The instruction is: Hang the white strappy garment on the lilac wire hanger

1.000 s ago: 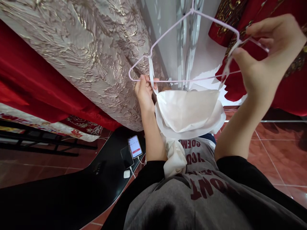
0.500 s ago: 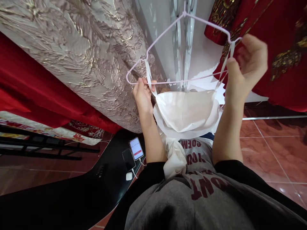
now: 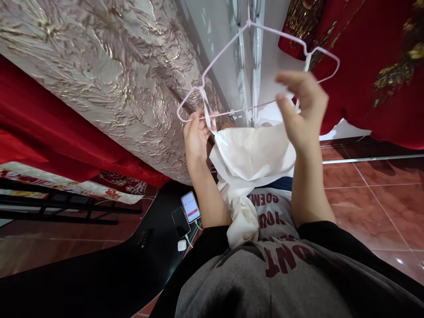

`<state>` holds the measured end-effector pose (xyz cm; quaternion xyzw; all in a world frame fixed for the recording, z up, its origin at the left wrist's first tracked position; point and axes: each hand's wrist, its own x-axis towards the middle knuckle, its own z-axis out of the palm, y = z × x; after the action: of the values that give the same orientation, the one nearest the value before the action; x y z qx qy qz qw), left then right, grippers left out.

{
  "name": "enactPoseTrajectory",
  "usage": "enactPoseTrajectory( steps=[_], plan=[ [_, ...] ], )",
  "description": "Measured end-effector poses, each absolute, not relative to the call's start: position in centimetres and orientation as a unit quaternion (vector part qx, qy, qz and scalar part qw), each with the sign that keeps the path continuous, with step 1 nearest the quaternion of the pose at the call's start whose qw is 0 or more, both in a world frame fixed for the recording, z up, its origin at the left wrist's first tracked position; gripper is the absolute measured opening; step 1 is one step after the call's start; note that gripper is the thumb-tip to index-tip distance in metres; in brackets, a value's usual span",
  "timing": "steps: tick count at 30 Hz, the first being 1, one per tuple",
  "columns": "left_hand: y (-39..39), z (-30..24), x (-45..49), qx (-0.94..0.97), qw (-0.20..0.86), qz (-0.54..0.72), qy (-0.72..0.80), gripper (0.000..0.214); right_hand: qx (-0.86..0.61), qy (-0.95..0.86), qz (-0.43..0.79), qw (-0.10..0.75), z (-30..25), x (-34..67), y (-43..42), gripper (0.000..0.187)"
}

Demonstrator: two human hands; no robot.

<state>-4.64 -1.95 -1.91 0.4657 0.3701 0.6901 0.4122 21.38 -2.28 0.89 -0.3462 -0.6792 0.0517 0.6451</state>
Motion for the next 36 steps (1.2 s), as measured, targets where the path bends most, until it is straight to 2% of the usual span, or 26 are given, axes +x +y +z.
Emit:
enactPoseTrajectory(
  steps=[3,5,10,13,16,22,24,26,27,28,31,34,36],
  plan=[
    [-3.3,-1.3,-5.2,0.51,0.438,0.616,0.41,0.044,-0.348,-0.769,0.136,0.519,-0.9,20.7,-0.8,0.033],
    [-4.4,-0.7,-5.5,0.555,0.42,0.58,0.425,0.044,-0.352,-0.791,0.147,0.479,-1.8,20.4,-0.1,0.039],
    [-7.4,1.4,-5.2,0.616,0.305,0.565,0.456,0.046,-0.384,-0.767,0.131,0.498,-0.4,20.5,-1.5,0.02],
    [-8.6,2.5,-4.6,0.617,0.211,0.581,0.488,0.05,-0.39,-0.758,0.141,0.503,0.9,20.8,-2.8,0.018],
    [-8.6,3.5,-4.0,0.609,0.177,0.608,0.477,0.045,-0.383,-0.764,0.159,0.494,1.4,21.3,-3.3,0.019],
    [-6.4,5.0,-2.6,0.531,0.294,0.733,0.307,0.036,-0.355,-0.772,0.195,0.49,1.7,22.2,-3.7,0.02],
    [-5.8,4.5,-3.1,0.491,0.282,0.774,0.286,0.026,-0.342,-0.781,0.209,0.48,1.8,22.4,-3.8,0.02],
    [-5.4,3.3,-4.2,0.45,0.22,0.805,0.319,0.013,-0.336,-0.786,0.213,0.472,1.8,22.4,-3.8,0.02],
    [-5.3,2.6,-4.9,0.436,0.192,0.806,0.352,0.016,-0.337,-0.787,0.211,0.472,1.8,22.4,-3.8,0.021],
    [-5.1,1.8,-5.6,0.43,0.183,0.795,0.386,0.027,-0.34,-0.786,0.207,0.474,1.7,22.4,-3.9,0.021],
    [-4.5,-0.2,-6.4,0.45,0.28,0.721,0.447,0.044,-0.341,-0.784,0.208,0.476,1.7,22.0,-4.1,0.022],
    [-3.9,-0.7,-5.0,0.462,0.38,0.685,0.417,0.043,-0.326,-0.778,0.233,0.484,1.5,21.1,-4.1,0.02],
    [-3.7,-0.5,-3.6,0.461,0.399,0.688,0.393,0.037,-0.323,-0.757,0.241,0.514,1.0,20.8,-3.6,0.019]
  ],
)
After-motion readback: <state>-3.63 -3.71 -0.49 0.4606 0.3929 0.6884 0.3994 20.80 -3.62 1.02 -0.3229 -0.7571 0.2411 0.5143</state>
